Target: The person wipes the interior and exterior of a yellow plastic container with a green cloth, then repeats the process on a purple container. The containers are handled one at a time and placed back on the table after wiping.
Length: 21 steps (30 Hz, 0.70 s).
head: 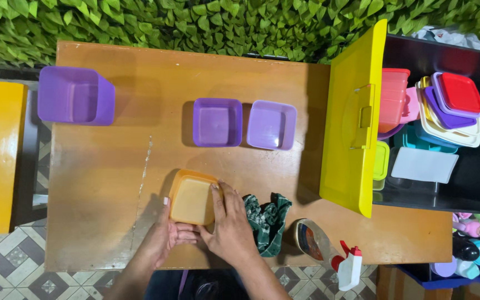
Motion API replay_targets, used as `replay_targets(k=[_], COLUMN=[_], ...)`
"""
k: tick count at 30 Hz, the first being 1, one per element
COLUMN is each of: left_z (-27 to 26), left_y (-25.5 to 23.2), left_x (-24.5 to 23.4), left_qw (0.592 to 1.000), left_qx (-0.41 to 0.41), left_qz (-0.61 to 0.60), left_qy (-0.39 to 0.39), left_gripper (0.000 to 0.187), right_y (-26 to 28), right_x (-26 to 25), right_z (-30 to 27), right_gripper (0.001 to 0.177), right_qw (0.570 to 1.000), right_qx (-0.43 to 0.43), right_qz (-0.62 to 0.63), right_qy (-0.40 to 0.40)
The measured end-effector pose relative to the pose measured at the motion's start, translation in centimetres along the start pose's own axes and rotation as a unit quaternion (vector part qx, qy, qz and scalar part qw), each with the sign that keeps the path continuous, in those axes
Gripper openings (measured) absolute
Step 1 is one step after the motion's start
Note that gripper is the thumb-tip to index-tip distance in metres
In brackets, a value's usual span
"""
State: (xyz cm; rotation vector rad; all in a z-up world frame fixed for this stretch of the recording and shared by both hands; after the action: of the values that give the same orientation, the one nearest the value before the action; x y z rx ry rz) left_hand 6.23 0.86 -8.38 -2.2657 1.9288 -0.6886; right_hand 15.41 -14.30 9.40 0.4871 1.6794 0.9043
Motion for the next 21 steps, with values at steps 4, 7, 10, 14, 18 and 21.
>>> replay_targets(k=[4,7,10,14,18,21], left_z=[-0.3,-0.8,-1.2,-1.1,-2.4,-2.3], left_y=[-0.3,-1.4,-1.8,-1.2,-1.7,-0.5], left_x=[-2.6,-3.1,-2.6,-1.4,-0.7,-1.0], left_qw=[0.991,0.967,0.952,0.937,0.906,0.929], left_qx=[0.086,0.168,0.206,0.190,0.275,0.280], left_qz=[0.090,0.158,0.199,0.273,0.304,0.227], left_qy=[-0.057,-0.107,-0.104,-0.103,-0.106,-0.085], left_gripper=[0.077,0.049,0.035,0.025,0.025,0.032], right_y=[-0.4,-0.5,-0.9,-0.7,0.4,-0.1], right_x=[-0.8,-0.9,-0.4,-0.1,-1.1,-2.2], right_z=[0.2,0.3,0.4,0.3,-2.4,-6.6], right_gripper=[0.099,0.102,0.101,0.095,0.083,0.068], right_qw=[1.000,1.000,0.999,0.997,0.998,0.991], right_qx=[0.008,0.002,0.009,-0.003,-0.032,0.016], right_qz=[-0.013,-0.025,-0.039,-0.072,-0.045,0.035], right_qy=[-0.001,0.011,0.028,0.029,-0.042,-0.129])
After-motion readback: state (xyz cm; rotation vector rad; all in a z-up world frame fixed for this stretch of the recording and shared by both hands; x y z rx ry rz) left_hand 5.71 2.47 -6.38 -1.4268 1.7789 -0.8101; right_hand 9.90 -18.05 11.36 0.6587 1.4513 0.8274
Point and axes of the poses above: each hand's wrist, its own z-axis towards the middle knuckle, its own x-axis out of the palm, y = z × x, the point moved 9 cm from there along z, towards the middle knuckle, and after that the axes turned 9 degrees about z, right-handed, at the moved point
